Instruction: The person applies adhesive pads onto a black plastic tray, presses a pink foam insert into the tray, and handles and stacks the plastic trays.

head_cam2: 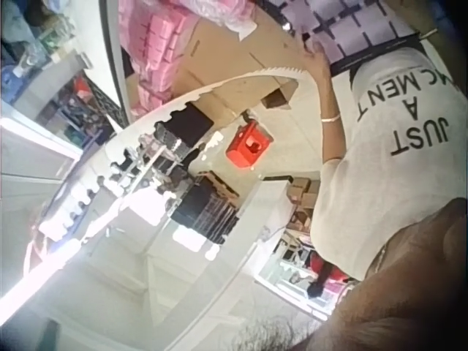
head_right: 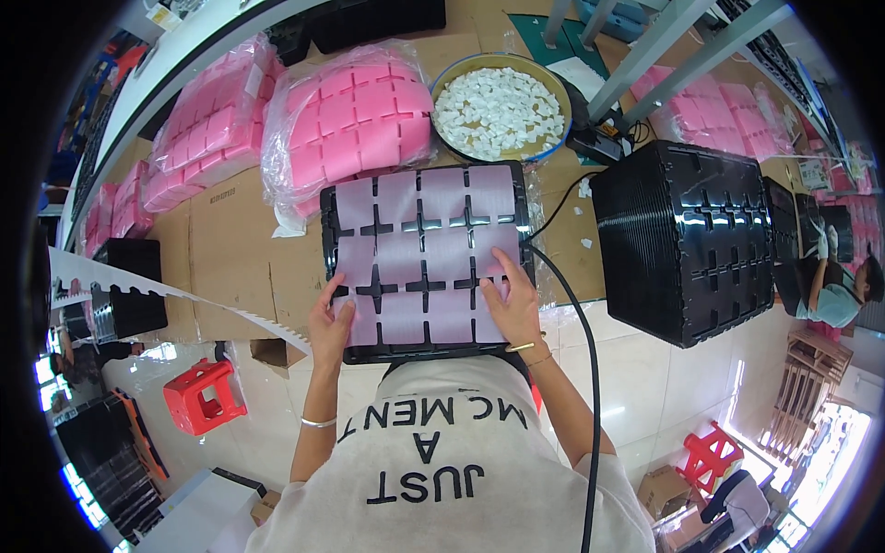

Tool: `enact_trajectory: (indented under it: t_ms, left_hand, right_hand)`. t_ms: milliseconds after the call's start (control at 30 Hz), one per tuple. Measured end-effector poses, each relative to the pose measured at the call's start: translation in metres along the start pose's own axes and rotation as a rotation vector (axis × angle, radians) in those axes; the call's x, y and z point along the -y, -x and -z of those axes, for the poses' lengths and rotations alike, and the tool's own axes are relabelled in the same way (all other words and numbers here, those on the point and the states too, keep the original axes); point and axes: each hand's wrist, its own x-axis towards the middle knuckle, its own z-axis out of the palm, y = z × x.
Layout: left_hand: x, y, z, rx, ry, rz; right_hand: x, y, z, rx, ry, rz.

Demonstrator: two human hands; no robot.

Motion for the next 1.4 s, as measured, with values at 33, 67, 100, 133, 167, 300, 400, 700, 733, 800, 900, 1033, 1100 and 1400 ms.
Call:
enact_trajectory:
  t_ms: [33,67,100,133,167,300,400,700,733,800,900,1033,1100,1400]
  left_hand:
    - [0.01,0.003,0.001,0.004,0.0,0.004]
    - [0.025,0.003,0.003,-0.024,-0.061,-0.078]
    - [0.029,0.004,0.002,-0.054,-0.12,-0.163]
    - [0.032,0.005,0.002,-0.053,-0.119,-0.162]
    - [0.033,0.005,0.0,-0.061,-0.11,-0.189]
    - [0.024,0.01,-0.004,-0.089,-0.18,-0.304]
    - [0.024,0.015,-0.003,-0.114,-0.214,-0.322]
    - [0.02,0.019,-0.014,-0.139,-0.491,-0.345]
    - [0.018,0.019,-0.015,-0.139,-0.491,-0.345]
    - [0.016,0.019,-0.016,-0.131,-0.473,-0.303]
    - [0.022,0.021,-0.014,-0.151,-0.51,-0.312]
    - [0.015,0.024,-0.018,-0.209,-0.494,-0.322]
    - [0.013,0.019,-0.022,-0.316,-0.676,-0.482]
    - [0.016,-0.078,-0.07,-0.154,-1.003,-0.706]
  right_hand:
    - [0.001,0.003,0.001,0.0,0.003,-0.006]
    - [0.002,0.005,0.001,0.015,0.028,-0.033]
    - [0.002,0.007,0.001,0.03,0.054,-0.059]
    - [0.002,0.007,0.001,0.03,0.055,-0.059]
    - [0.001,0.006,0.0,0.013,0.076,-0.022]
    - [-0.001,0.006,-0.003,-0.035,0.118,0.09]
    - [0.0,0.009,0.0,-0.03,0.11,0.096]
    - [-0.004,0.007,-0.001,-0.045,0.108,0.09]
    - [-0.005,0.007,0.0,-0.044,0.108,0.09]
    - [-0.007,0.006,0.002,-0.021,0.098,0.083]
    - [0.001,0.011,0.004,-0.006,0.073,0.015]
    - [0.023,0.022,0.018,-0.068,0.545,0.254]
    - [0.025,0.026,0.021,0.017,0.458,0.334]
    - [0.015,-0.057,-0.055,0.041,0.433,0.439]
